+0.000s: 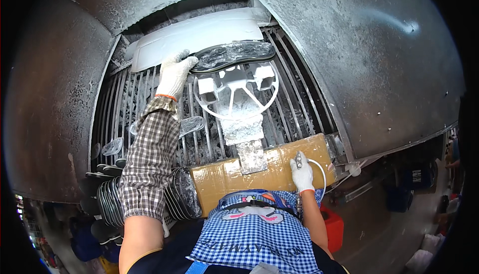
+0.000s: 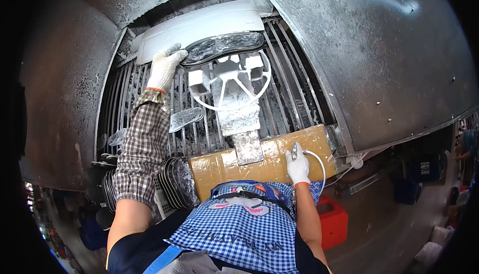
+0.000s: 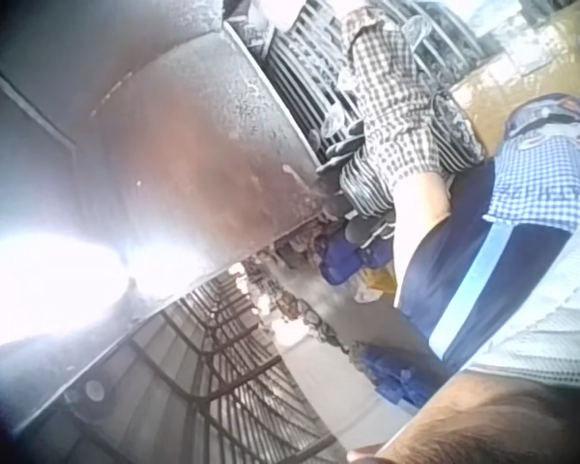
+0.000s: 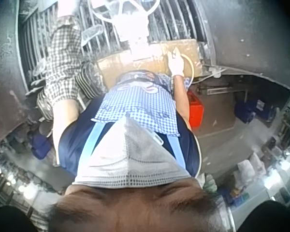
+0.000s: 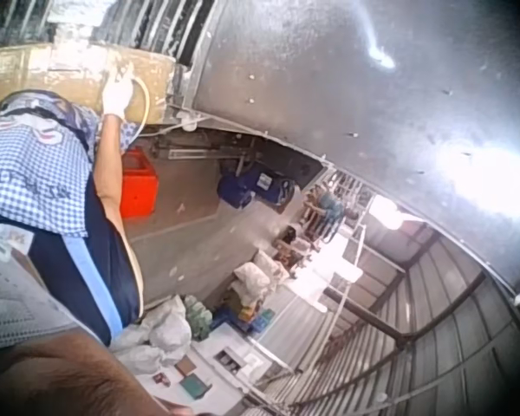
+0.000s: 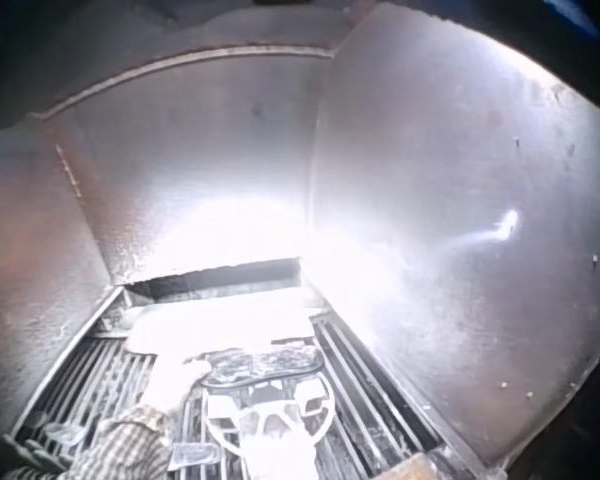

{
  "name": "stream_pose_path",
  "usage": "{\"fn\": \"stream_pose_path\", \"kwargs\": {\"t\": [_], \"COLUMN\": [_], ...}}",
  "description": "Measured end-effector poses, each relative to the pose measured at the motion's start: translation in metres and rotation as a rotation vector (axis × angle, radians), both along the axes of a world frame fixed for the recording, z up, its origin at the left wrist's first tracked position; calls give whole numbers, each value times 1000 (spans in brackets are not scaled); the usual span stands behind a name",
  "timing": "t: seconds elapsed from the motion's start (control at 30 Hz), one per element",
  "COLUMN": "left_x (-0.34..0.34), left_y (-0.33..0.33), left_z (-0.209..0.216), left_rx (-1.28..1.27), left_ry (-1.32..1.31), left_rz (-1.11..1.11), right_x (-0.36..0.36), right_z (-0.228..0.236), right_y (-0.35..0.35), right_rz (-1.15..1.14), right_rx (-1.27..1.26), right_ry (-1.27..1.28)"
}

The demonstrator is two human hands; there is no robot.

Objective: The person spray paints a white slipper using a spray gun. They repeatedly pick up the slipper from a metal rack, rotate it to coat different sides, and place it back on the rack. The slipper is handled one at a time throughout the process.

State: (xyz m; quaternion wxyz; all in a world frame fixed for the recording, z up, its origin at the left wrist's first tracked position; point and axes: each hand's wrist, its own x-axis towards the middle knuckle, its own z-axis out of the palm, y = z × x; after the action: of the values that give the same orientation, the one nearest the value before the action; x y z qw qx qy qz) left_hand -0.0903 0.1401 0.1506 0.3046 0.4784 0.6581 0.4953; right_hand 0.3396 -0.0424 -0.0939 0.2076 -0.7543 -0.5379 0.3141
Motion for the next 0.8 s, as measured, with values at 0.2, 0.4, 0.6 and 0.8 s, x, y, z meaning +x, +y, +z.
{"fn": "stream_pose_path", "kwargs": {"t": [0.2, 0.4, 0.6, 0.8], "left_x": [-8, 4, 45, 96], "left_y": [-4, -32, -101, -125], "left_z": [-11, -71, -156, -144], "left_rx": [15, 281, 6, 24], "left_ry": [-136, -512, -956, -1174], "left_rz": [110, 384, 172, -173], "right_x": [-3, 3, -44, -94], "right_z": [0, -6, 129, 235], "right_y": [1, 6, 27, 32], "right_rz": [-2, -5, 166, 417], "right_rx": [9, 155, 296, 314], "right_ry": [7, 206, 562, 925]}}
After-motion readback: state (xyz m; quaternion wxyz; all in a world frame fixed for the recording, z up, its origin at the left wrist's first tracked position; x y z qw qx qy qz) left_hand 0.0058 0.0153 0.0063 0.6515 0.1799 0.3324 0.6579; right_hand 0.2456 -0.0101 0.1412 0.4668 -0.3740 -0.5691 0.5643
